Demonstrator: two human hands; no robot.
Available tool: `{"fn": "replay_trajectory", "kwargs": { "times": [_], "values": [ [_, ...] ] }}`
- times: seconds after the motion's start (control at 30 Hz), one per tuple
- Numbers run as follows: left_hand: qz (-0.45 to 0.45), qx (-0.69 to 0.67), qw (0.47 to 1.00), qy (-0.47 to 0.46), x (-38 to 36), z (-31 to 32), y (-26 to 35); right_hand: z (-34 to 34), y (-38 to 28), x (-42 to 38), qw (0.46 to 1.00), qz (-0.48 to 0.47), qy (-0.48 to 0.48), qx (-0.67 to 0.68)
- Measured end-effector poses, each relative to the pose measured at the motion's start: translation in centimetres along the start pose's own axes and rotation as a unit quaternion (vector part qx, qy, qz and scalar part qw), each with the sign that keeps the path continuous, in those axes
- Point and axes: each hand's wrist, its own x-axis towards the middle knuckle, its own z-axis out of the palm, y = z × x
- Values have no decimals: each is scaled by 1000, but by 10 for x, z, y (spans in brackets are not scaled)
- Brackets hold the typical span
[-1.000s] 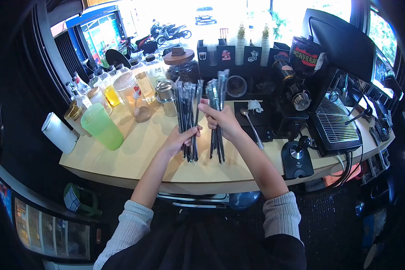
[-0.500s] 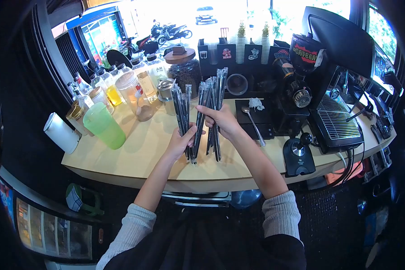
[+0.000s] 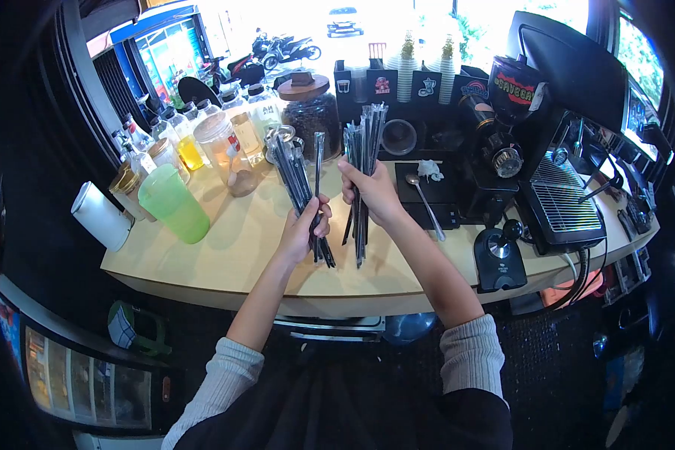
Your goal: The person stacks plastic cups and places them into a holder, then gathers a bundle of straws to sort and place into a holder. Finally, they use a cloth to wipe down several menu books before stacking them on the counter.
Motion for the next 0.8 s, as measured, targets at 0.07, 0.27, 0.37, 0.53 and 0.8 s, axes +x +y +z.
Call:
{"fn": "replay_trajectory", "kwargs": {
  "times": [0.07, 0.27, 0.37, 0.53, 0.8],
  "values": [
    [-2, 14, 1000, -8, -1, 0, 1, 2, -2, 0, 1000, 8, -8, 4],
    [4, 65, 997, -45, -1, -2, 1, 16, -13, -5, 999, 6, -21, -26],
    [1, 77, 995, -58, -1, -3, 1, 18, -14, -8, 999, -1, -18, -41],
    [-2, 93, 994, -60, -1, -2, 0, 13, -9, -9, 999, -15, -18, -28],
    [-7, 93, 994, -48, 0, -1, -3, 11, -10, -12, 999, -31, -9, -31]
  ]
}}
